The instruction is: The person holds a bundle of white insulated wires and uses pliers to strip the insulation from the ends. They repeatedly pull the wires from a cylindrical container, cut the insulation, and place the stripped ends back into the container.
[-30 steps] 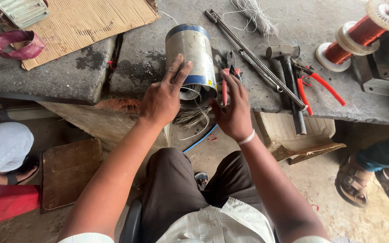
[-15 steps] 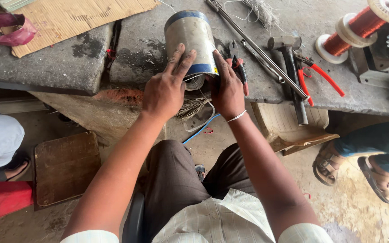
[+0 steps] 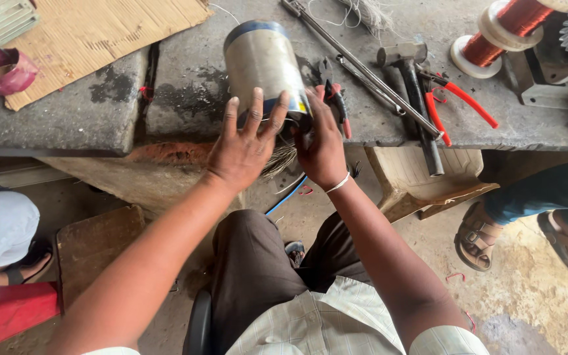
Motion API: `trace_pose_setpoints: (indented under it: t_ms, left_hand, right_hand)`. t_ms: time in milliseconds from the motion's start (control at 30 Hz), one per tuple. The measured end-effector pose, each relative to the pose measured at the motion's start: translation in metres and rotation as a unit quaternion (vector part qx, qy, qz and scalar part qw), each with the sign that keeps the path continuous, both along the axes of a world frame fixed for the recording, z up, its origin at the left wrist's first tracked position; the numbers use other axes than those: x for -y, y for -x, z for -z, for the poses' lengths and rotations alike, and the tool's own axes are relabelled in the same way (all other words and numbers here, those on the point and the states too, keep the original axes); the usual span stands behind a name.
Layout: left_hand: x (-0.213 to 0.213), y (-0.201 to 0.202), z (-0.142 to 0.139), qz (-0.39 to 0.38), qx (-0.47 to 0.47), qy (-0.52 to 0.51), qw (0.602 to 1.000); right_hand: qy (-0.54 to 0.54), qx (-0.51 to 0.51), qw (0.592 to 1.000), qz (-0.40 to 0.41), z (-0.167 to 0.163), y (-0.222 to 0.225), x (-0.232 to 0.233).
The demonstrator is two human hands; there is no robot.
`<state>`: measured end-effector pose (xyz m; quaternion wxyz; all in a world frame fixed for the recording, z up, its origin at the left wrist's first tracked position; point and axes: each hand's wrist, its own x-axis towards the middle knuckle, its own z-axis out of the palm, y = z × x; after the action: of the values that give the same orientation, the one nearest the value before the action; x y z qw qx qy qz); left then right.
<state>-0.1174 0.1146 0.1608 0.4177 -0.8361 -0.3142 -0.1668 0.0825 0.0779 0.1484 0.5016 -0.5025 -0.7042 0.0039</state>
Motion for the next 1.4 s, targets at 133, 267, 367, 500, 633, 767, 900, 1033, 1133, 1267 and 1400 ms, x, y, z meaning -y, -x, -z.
trace_pose_setpoints:
  t_ms: [133,267,367,500,633,767,900,1033,1133,1267,1400]
  left_hand:
    - [-0.014,0.010,0.000,0.083,0.009,0.010,0.996]
    - [-0.018,0.020,0.010,0.092,0.048,0.033,0.994]
    - [-0.011,0.024,0.013,0.059,0.066,0.047,0.995]
    - [-0.006,0.020,0.004,0.117,0.181,0.108,0.970]
    - [-0.015,0.008,-0.012,0.101,0.249,0.152,0.951]
    - [-0.012,-0.004,-0.021,0.063,0.314,0.172,0.931]
    - [-0.007,-0.008,-0.027,0.122,0.346,0.206,0.907]
    - [-0.012,-0.015,-0.024,0.142,0.418,0.238,0.865]
    - [-0.014,-0.020,-0.013,0.166,0.501,0.291,0.798]
    - [-0.015,-0.021,0.000,0.150,0.576,0.369,0.714]
    - [-0.017,-0.019,0.004,0.160,0.585,0.384,0.696]
  right_hand:
    - [0.021,0.007,0.999,-0.026,-0.022,0.002,0.008]
    - [0.020,0.022,0.999,-0.044,-0.031,0.007,0.011]
    - [0.020,0.015,0.998,-0.053,-0.033,0.009,0.009]
    - [0.028,0.002,0.999,-0.034,-0.034,0.011,0.002]
    - [0.044,-0.011,0.999,-0.008,-0.028,0.012,-0.004]
    - [0.039,-0.048,0.997,-0.046,-0.011,0.011,-0.011]
    - [0.114,-0.240,0.954,-0.139,0.008,0.013,-0.024]
    - [0.164,-0.463,0.829,-0.267,0.013,0.014,-0.034]
    - [0.210,-0.591,0.719,-0.299,0.010,0.014,-0.034]
    - [0.229,-0.631,0.675,-0.305,0.005,0.015,-0.029]
    - [0.215,-0.612,0.690,-0.320,0.002,0.015,-0.028]
